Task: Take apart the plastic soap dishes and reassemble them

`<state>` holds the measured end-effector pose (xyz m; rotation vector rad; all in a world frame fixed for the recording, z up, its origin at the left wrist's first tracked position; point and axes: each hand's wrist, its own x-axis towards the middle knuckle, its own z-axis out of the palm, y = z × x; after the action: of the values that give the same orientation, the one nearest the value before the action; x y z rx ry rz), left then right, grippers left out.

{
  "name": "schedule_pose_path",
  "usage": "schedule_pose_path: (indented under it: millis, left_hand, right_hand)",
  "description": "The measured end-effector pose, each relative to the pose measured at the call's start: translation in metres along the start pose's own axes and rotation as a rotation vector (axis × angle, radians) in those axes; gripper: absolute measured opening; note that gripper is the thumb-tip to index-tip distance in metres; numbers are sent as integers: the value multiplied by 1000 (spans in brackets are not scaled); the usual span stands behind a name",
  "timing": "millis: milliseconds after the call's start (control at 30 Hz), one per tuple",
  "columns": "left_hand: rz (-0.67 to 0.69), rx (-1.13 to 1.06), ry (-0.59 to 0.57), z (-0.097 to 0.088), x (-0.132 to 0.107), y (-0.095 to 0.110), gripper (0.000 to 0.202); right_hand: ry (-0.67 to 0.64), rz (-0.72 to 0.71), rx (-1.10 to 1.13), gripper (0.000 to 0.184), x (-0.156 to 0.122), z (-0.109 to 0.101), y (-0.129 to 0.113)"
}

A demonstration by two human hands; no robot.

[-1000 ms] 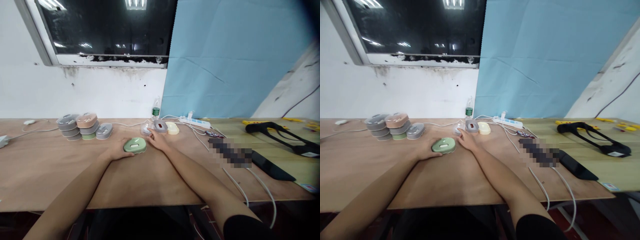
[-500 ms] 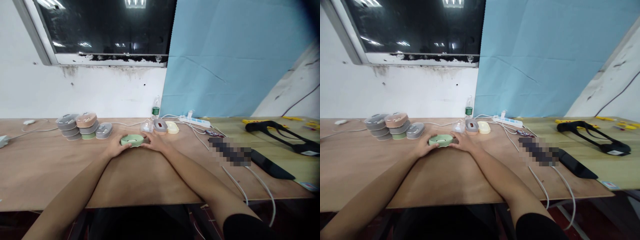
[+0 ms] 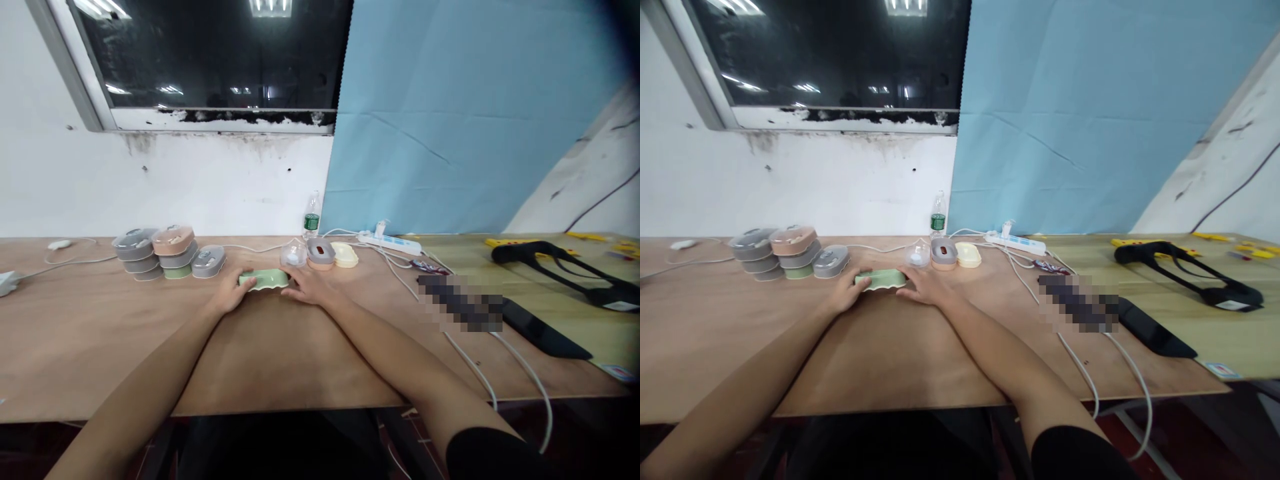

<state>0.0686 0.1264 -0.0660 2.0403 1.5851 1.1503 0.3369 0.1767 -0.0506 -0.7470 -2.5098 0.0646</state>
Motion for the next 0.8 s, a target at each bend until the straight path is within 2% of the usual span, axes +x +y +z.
schedule_pose_path:
  millis: [133, 500, 600, 700, 800]
  left_hand:
    - [8, 32, -14, 0, -1, -1, 58]
    - [-43, -9, 2, 4, 0, -3, 58]
    - [-50, -22, 4, 4, 1, -2, 57]
    - [-81, -126, 19, 5, 3, -1, 58]
    - [-185, -354, 27, 5, 5, -2, 61]
  right_hand:
    - [33, -14, -10, 51, 0, 0, -1]
    - [-44, 7, 27, 69, 1, 0, -2]
    - [-40, 11, 35, 69, 1, 0, -3]
    - [-17, 9, 44, 75, 1, 0, -3]
    - [16, -7, 38, 82, 1, 2, -1]
